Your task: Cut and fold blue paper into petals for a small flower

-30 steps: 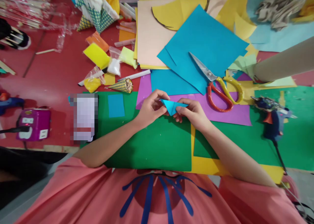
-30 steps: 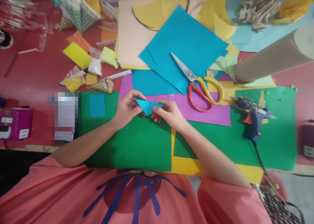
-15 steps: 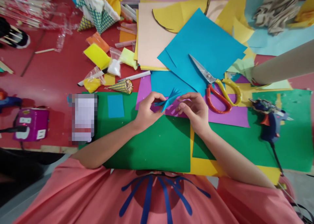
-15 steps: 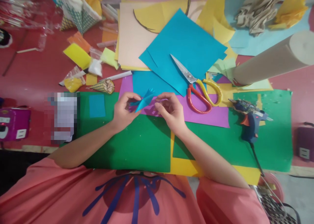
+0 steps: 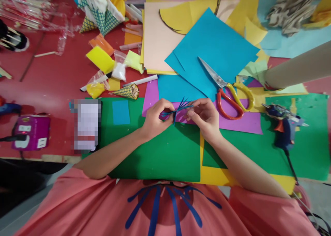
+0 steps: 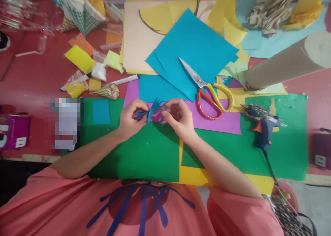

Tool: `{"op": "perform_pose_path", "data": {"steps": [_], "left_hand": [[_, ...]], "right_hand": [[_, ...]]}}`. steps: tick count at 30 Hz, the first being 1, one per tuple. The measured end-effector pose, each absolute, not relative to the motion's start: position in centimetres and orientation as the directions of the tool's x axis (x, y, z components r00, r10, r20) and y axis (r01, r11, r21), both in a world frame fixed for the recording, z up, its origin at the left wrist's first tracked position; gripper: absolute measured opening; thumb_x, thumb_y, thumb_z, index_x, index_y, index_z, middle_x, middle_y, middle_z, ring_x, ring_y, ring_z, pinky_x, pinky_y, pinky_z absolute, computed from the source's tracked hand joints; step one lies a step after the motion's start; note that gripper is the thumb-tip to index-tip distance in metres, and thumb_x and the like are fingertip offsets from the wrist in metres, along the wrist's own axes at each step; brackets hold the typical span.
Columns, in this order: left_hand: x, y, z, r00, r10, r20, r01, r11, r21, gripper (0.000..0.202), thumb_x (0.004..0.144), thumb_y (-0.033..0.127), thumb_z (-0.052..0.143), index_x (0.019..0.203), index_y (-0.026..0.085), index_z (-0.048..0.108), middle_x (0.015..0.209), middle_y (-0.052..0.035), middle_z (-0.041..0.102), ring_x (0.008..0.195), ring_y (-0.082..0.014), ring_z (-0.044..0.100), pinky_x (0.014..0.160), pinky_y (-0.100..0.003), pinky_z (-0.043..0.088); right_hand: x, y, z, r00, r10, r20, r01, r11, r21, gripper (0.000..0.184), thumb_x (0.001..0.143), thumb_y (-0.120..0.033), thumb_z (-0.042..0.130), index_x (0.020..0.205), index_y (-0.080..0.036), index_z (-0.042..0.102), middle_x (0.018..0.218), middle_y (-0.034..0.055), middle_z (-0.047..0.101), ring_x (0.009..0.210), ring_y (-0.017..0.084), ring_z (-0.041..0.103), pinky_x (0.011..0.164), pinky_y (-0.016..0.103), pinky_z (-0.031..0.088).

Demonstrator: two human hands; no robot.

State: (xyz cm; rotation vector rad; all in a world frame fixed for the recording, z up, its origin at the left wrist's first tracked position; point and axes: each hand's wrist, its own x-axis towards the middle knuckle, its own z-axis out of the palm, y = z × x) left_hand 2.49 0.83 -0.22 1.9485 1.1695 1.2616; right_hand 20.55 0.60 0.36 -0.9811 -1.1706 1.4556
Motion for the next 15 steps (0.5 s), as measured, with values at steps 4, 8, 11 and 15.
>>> {"op": "perform_pose_path", "data": {"steps": [4, 8, 11, 15], "left_hand": [[2.42, 0.73, -0.26, 0.187, 0.898, 0.399, 0.367, -0.44, 0.819, 0.019, 0.074, 0.005, 0.059, 0.084, 0.019, 0.052, 0.079, 0.0009, 0.059, 0.075, -0.0102, 0.058, 0.067, -0.021, 0.048], [2.52, 0.57, -0.1, 0.196, 0.916, 0.351, 0.393, -0.401, 0.827, 0.014, 0.076, 0.012, 0.062, 0.083, 0.019, 0.053, 0.077, 0.0015, 0.061, 0.07, -0.0098, 0.059, 0.064, -0.02, 0.047], [2.72, 0.54, 0.17, 0.212, 0.924, 0.319, 0.424, -0.381, 0.821, 0.012, 0.075, 0.016, 0.065, 0.079, 0.019, 0.054, 0.071, 0.0032, 0.061, 0.062, -0.0081, 0.056, 0.056, -0.018, 0.044], [2.8, 0.69, 0.44, 0.255, 0.934, 0.25, 0.419, -0.34, 0.842, 0.013, 0.078, 0.022, 0.063, 0.07, 0.018, 0.054, 0.059, 0.0055, 0.055, 0.052, -0.0066, 0.048, 0.048, -0.018, 0.037]], "right_hand": [[20.68, 0.64, 0.31, -0.205, 0.978, 0.027, -0.129, 0.0, -0.992, 0.019, 0.079, -0.025, 0.068, 0.094, -0.024, 0.058, 0.087, -0.0005, 0.061, 0.071, 0.01, 0.06, 0.06, 0.024, 0.05], [20.85, 0.85, 0.47, -0.264, 0.948, 0.179, 0.054, 0.2, -0.978, 0.014, 0.081, -0.021, 0.065, 0.094, -0.024, 0.065, 0.09, 0.002, 0.065, 0.087, 0.015, 0.061, 0.077, 0.031, 0.051], [20.91, 0.92, 0.68, -0.295, 0.929, 0.223, 0.108, 0.265, -0.958, 0.014, 0.082, -0.02, 0.063, 0.095, -0.025, 0.067, 0.091, 0.0024, 0.067, 0.089, 0.017, 0.061, 0.081, 0.034, 0.049], [20.96, 0.92, 0.76, -0.316, 0.926, 0.207, 0.135, 0.26, -0.956, 0.014, 0.085, -0.022, 0.059, 0.097, -0.026, 0.066, 0.093, 0.0037, 0.066, 0.089, 0.018, 0.06, 0.08, 0.036, 0.05]]}}
